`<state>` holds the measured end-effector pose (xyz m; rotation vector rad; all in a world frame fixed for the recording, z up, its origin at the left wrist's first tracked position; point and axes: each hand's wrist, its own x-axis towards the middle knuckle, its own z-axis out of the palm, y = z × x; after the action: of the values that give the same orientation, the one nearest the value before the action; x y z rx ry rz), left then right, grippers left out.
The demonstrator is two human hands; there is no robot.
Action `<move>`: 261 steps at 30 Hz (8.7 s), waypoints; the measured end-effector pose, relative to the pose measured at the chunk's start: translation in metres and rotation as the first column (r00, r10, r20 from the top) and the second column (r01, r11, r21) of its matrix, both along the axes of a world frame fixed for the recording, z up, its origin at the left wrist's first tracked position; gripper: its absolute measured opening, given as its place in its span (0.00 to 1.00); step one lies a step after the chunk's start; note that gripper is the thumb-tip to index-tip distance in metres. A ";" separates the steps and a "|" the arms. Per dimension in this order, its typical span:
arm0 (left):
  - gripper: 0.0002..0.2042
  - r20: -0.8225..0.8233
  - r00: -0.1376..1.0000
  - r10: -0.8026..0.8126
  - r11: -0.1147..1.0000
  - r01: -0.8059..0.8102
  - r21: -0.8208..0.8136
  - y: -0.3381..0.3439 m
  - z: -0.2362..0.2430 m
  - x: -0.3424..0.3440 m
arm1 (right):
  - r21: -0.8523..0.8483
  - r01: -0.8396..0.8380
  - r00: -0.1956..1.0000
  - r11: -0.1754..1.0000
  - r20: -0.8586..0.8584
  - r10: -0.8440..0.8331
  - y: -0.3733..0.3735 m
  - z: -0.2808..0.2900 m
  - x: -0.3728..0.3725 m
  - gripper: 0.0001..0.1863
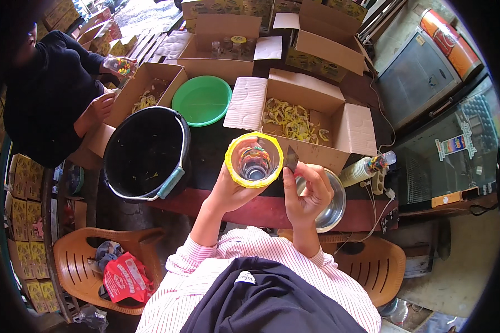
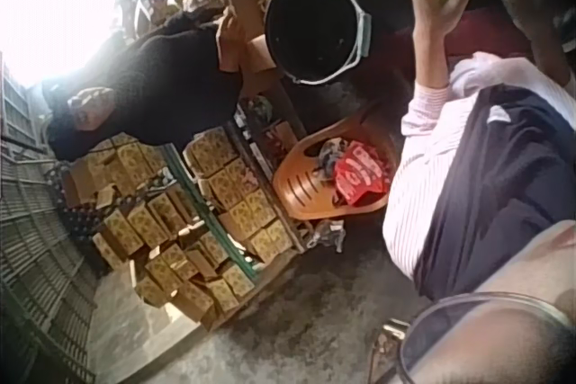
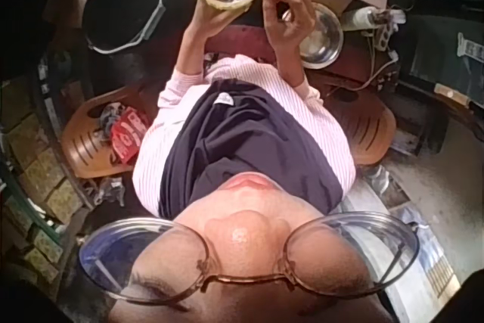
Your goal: The person cleans plastic cups using a small tool and a bucket of water, removing excess plastic or debris before placing them in boxes.
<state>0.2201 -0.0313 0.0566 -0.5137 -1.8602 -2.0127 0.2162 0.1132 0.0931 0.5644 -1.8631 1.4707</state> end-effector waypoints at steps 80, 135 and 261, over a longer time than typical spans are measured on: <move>0.34 -0.125 0.985 0.121 0.974 -0.142 -0.176 0.001 0.008 -0.070 | 0.120 0.188 0.974 0.975 -0.150 -0.169 -0.013 0.013 -0.068 0.10; 0.28 0.006 0.963 -0.270 0.910 0.253 0.328 0.007 -0.010 -0.072 | 0.120 0.077 0.997 0.990 -0.028 -0.074 -0.004 0.008 -0.072 0.11; 0.30 0.036 0.995 -0.094 0.992 0.091 0.085 0.013 0.001 -0.064 | 0.139 0.225 0.971 0.964 -0.114 -0.210 -0.004 0.014 -0.061 0.12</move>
<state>0.1559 -0.0183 0.0576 -0.5493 -1.7975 -2.1654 0.1553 0.1092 0.1074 0.4768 -1.9029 1.1457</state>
